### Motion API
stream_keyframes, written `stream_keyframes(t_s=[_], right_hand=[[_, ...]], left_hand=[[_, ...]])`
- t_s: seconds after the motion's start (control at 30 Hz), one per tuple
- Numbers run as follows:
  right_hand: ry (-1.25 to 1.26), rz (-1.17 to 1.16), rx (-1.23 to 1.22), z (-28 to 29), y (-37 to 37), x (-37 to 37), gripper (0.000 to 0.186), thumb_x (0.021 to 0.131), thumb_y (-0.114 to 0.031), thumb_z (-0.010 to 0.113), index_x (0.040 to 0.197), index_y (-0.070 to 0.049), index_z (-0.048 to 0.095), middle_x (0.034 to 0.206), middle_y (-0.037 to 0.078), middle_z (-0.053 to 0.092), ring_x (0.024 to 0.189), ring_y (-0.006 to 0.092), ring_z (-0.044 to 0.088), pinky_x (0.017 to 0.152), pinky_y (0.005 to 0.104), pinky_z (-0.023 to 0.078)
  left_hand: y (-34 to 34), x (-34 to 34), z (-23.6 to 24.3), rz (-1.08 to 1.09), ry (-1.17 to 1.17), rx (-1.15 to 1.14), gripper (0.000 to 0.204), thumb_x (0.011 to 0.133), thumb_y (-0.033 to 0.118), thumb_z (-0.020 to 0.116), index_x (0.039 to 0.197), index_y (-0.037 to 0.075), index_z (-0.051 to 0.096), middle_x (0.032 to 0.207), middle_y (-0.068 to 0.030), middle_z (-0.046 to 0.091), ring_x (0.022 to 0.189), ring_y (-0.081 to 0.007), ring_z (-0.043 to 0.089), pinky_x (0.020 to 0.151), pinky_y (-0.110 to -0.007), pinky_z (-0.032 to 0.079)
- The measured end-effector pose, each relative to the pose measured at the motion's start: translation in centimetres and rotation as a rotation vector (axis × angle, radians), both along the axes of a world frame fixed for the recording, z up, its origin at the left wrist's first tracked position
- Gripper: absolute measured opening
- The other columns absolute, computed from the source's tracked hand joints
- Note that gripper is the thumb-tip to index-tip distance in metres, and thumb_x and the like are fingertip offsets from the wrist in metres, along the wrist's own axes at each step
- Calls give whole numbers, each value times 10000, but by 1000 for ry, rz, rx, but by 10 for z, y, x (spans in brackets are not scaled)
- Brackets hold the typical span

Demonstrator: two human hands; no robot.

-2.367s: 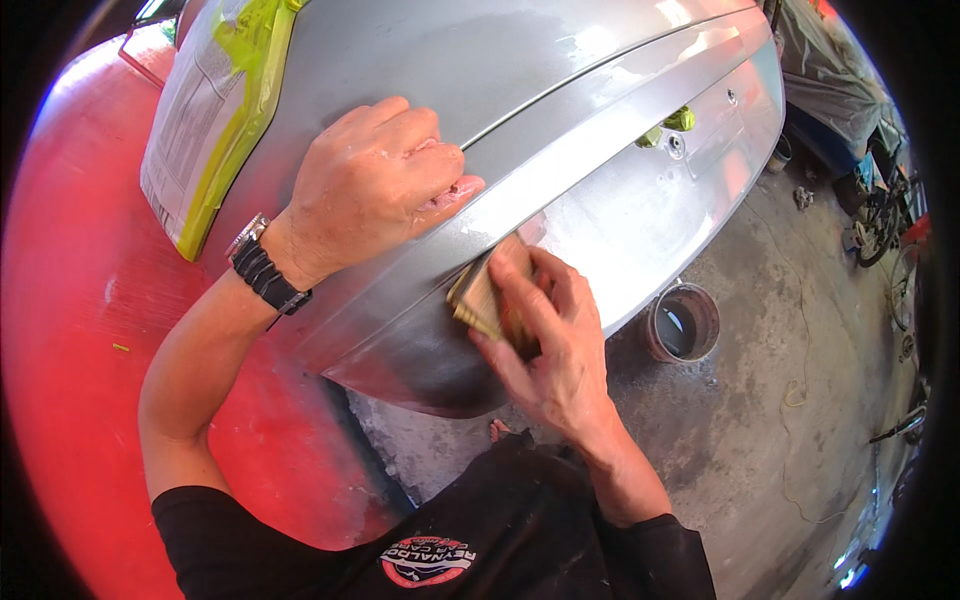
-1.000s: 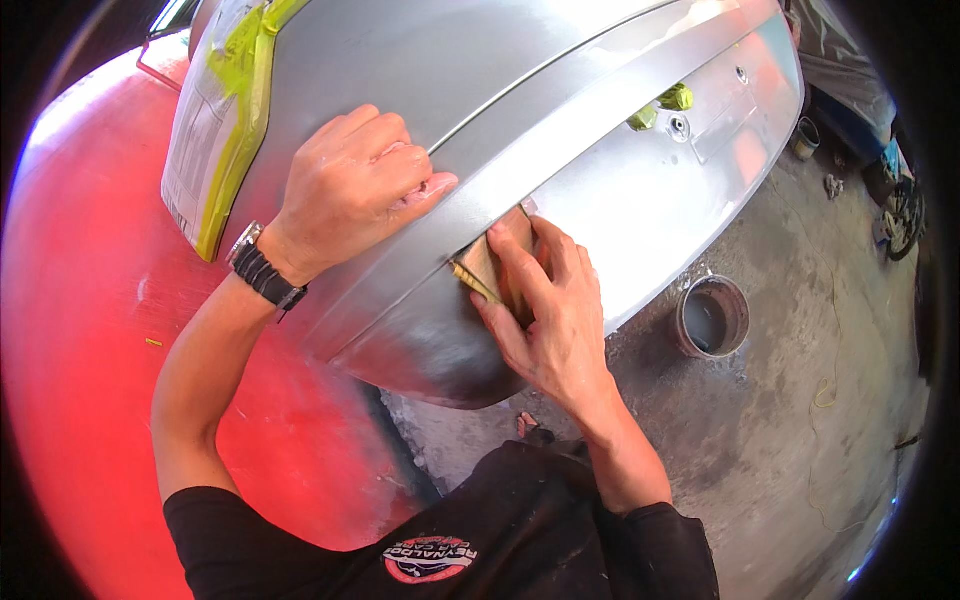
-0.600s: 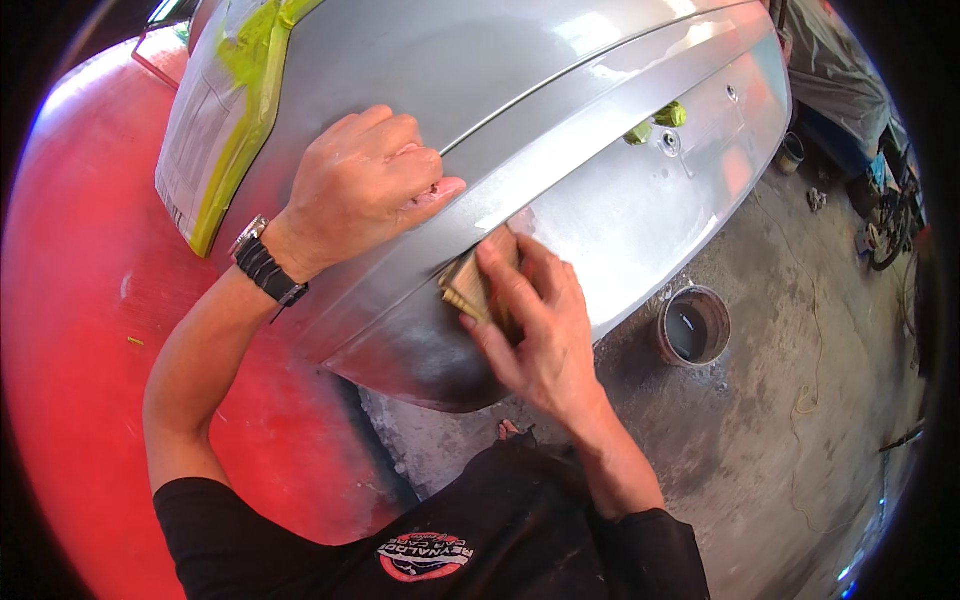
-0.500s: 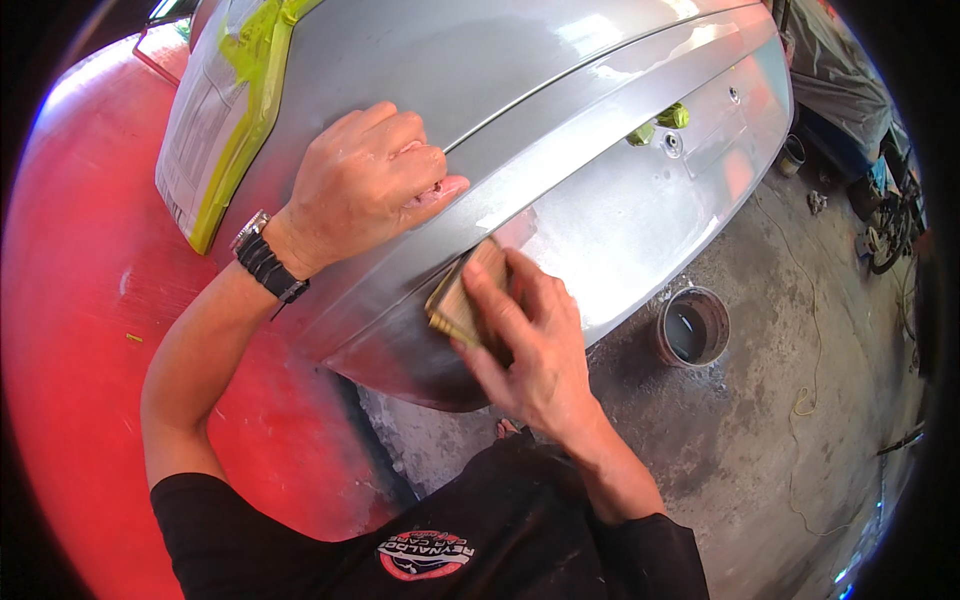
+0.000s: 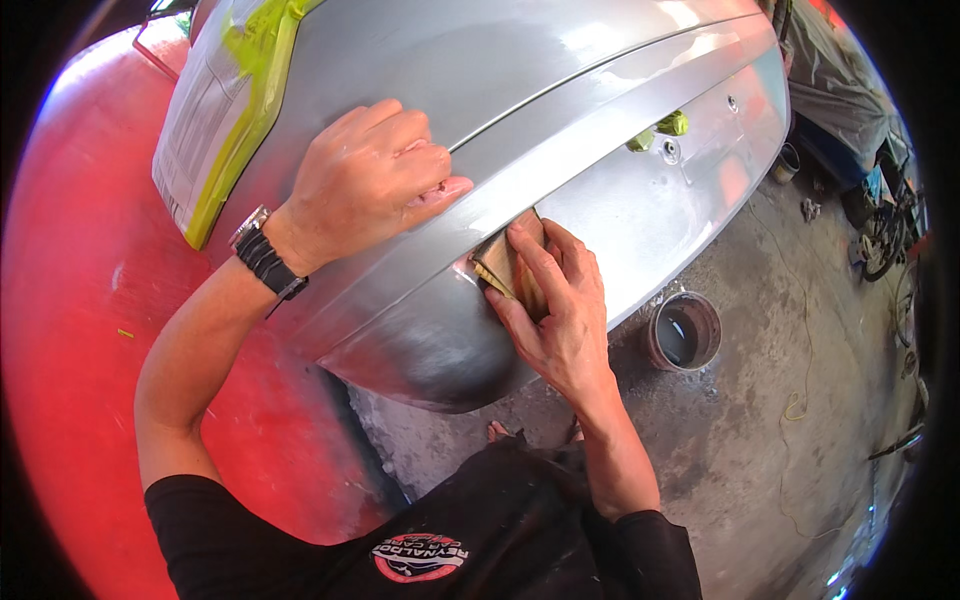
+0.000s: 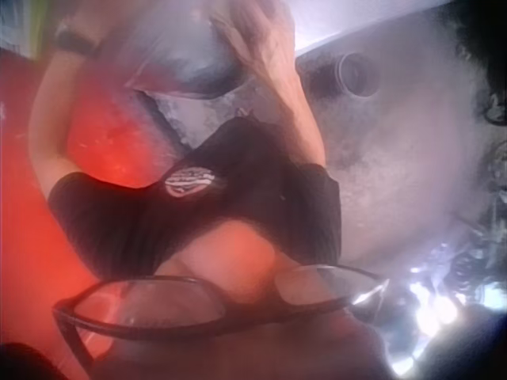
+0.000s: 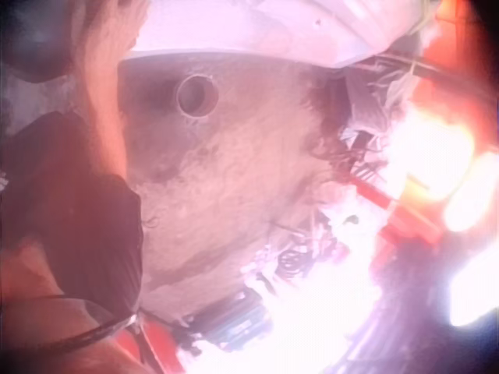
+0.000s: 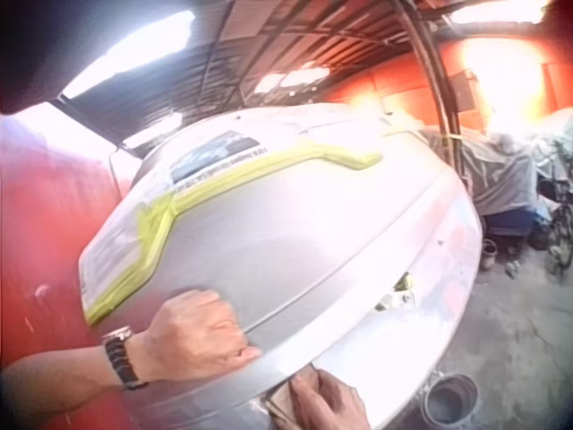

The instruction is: The person sands a silver car bumper with a sanding block, dipping it in a bucket of water and wiping the surface with a cloth. The person briefly removes and puts on glasses while continuing to sand the bumper.

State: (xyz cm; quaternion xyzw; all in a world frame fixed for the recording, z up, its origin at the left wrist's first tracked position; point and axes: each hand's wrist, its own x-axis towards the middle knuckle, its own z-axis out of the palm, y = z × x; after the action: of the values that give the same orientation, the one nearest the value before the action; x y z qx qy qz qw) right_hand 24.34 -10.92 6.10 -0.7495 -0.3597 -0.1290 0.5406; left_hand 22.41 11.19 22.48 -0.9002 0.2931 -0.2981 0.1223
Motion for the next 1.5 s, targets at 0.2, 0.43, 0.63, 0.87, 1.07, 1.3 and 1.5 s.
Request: stream_keyframes(t_s=[0.2, 0.43, 0.63, 0.87, 1.07, 1.3, 1.5], right_hand=[[-12, 92, 28, 10, 4, -26, 719, 778, -182, 886, 1459, -150, 656, 1447, 235, 548, 1107, 362, 607, 952, 480, 500], [-37, 111, 18, 9, -18, -60, 793, 724, -153, 910, 1470, -139, 640, 1440, 253, 567, 1139, 393, 634, 918, 479, 525], [10, 16, 46, 7, 2, -12, 661, 806, -149, 877, 1420, -80, 645, 1416, 233, 573, 1133, 398, 603, 998, 487, 491], [-38, 16, -29, 19, 5, -35, 715, 785, -173, 887, 1449, -85, 636, 1419, 241, 564, 1105, 388, 604, 944, 481, 494], [-44, 70, -95, 23, -12, -69, 777, 761, -168, 907, 1480, -94, 623, 1451, 264, 547, 1155, 397, 619, 947, 466, 513], [19, -8, 49, 5, -5, -12, 696, 773, -122, 898, 1420, -54, 654, 1408, 252, 589, 1176, 395, 616, 1018, 481, 509], [-22, 18, 31, 12, 7, -28, 722, 771, -126, 891, 1442, -45, 638, 1399, 259, 587, 1144, 406, 610, 981, 490, 512]], left_hand=[[2, 1, -2, -50, -24, -28, 285, 777, 188, 899, 727, 116, 628, 777, -25, 555, 716, -237, 567, 605, -370, 479], [4, -1, -2, -34, -20, -29, 297, 780, 188, 898, 730, 114, 614, 779, -30, 546, 712, -241, 559, 606, -376, 475], [3, 1, -2, -41, -27, -31, 312, 772, 187, 900, 725, 114, 600, 769, -32, 540, 708, -239, 555, 604, -380, 476], [3, 4, -4, -51, -33, -21, 308, 793, 206, 875, 727, 107, 590, 762, -35, 529, 717, -252, 558, 610, -389, 485], [7, 1, -4, -51, -23, -33, 301, 793, 203, 871, 735, 103, 594, 772, -43, 536, 720, -258, 560, 626, -385, 491], [4, 3, -3, -67, -38, -50, 297, 788, 198, 872, 735, 100, 597, 775, -46, 542, 723, -257, 563, 627, -390, 490], [4, 3, -3, -53, -24, -28, 306, 786, 199, 874, 727, 101, 591, 776, -45, 544, 724, -257, 563, 628, -390, 484]])
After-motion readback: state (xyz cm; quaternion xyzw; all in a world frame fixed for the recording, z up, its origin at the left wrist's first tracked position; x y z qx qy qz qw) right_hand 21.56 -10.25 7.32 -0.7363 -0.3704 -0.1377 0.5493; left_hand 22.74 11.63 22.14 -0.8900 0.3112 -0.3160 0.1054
